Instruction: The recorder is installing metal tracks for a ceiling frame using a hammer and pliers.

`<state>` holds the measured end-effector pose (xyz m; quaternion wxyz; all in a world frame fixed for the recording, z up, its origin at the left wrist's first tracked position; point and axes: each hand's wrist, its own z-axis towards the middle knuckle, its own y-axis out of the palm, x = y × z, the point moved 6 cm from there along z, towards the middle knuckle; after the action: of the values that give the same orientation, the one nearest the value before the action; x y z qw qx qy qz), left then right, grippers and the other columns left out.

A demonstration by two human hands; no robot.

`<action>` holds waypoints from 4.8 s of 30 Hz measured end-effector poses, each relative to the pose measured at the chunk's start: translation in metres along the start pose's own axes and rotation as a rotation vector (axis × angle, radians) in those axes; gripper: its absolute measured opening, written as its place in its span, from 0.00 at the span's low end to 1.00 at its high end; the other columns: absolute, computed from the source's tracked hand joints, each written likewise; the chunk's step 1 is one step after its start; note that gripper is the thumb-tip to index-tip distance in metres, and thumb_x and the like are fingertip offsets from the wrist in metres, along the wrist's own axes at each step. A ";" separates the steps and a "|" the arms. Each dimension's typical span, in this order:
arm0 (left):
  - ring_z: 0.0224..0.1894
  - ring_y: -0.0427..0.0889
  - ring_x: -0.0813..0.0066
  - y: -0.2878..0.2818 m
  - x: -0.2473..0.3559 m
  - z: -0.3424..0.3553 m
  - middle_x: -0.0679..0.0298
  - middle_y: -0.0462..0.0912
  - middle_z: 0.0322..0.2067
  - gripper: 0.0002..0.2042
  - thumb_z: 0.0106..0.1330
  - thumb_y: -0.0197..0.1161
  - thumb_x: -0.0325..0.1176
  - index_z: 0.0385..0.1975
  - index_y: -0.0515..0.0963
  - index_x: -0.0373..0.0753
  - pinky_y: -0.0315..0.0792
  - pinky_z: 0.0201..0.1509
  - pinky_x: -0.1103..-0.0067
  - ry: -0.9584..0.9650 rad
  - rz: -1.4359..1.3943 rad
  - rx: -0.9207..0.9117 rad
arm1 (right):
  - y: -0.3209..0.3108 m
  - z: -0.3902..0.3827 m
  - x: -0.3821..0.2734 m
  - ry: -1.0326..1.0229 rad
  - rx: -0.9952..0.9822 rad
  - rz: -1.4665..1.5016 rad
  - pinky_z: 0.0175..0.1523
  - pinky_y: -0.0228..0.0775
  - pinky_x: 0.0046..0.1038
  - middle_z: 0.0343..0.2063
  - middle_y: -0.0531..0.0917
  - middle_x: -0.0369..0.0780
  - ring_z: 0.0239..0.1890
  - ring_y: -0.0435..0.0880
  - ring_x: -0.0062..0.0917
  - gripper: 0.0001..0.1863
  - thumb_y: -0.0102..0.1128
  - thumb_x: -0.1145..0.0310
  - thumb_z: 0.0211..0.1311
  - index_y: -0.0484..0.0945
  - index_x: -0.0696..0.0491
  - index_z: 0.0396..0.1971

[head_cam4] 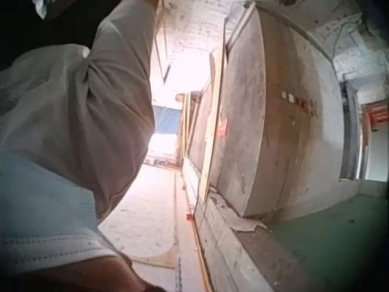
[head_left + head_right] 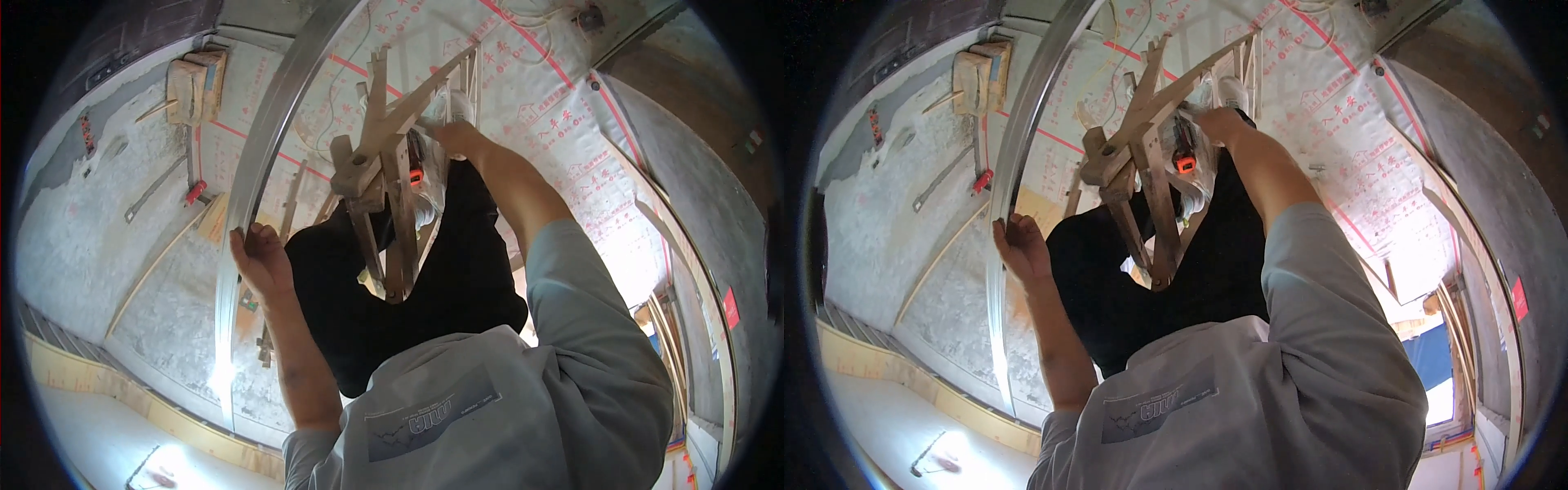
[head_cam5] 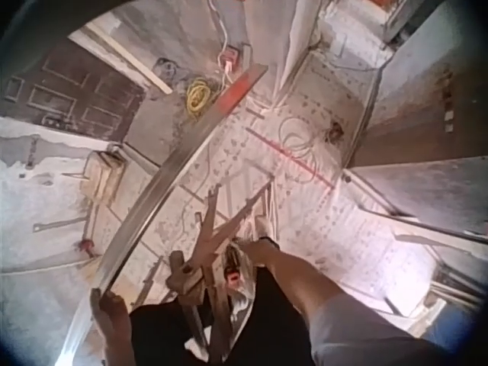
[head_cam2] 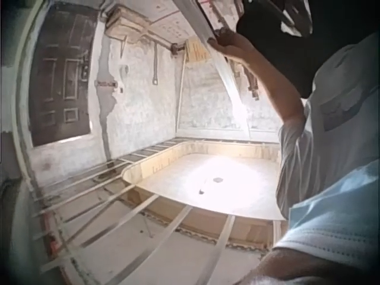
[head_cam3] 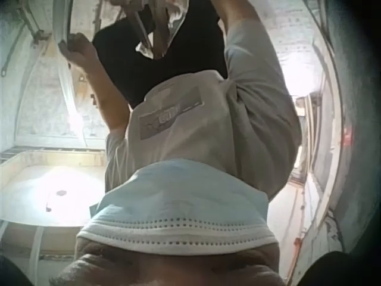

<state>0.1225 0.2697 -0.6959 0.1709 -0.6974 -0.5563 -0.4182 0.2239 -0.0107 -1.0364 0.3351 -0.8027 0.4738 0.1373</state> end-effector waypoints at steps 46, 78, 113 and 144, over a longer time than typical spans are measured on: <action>0.30 0.74 0.78 0.092 -0.088 0.013 0.66 0.76 0.34 0.24 0.64 0.55 0.44 0.57 0.62 0.43 0.68 0.37 0.79 0.053 0.401 0.108 | 0.134 0.096 -0.052 -0.118 0.438 -0.102 0.42 0.74 0.33 0.31 0.78 0.45 0.38 0.80 0.36 0.10 0.51 0.69 0.53 0.79 0.55 0.31; 0.28 0.69 0.78 0.081 0.012 0.009 0.63 0.76 0.30 0.22 0.64 0.54 0.51 0.44 0.72 0.35 0.61 0.38 0.84 0.724 0.529 -0.315 | -0.546 -0.721 -0.253 -0.604 1.746 0.687 0.27 0.65 0.26 0.22 0.72 0.38 0.22 0.72 0.21 0.20 0.47 0.58 0.64 0.65 0.59 0.45; 0.19 0.61 0.79 0.088 -0.032 -0.028 0.68 0.63 0.16 0.13 0.66 0.52 0.37 0.19 0.67 0.41 0.57 0.22 0.79 0.151 -0.177 -0.363 | -0.511 -0.950 -0.287 -0.270 2.767 -0.096 0.38 0.68 0.42 0.34 0.79 0.50 0.34 0.78 0.47 0.15 0.47 0.63 0.63 0.69 0.57 0.45; 0.29 0.77 0.68 0.068 -0.064 -0.005 0.58 0.77 0.31 0.12 0.60 0.57 0.33 0.40 0.69 0.37 0.74 0.31 0.72 0.100 -0.198 -0.311 | -0.552 -0.969 -0.251 -0.746 2.258 0.466 0.16 0.50 0.21 0.13 0.65 0.30 0.12 0.59 0.15 0.22 0.44 0.47 0.64 0.72 0.52 0.26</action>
<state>0.1812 0.2036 -0.7265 0.0464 -0.6356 -0.5416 -0.5482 0.4712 -0.3100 0.0384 0.9299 0.1351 0.3342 -0.0732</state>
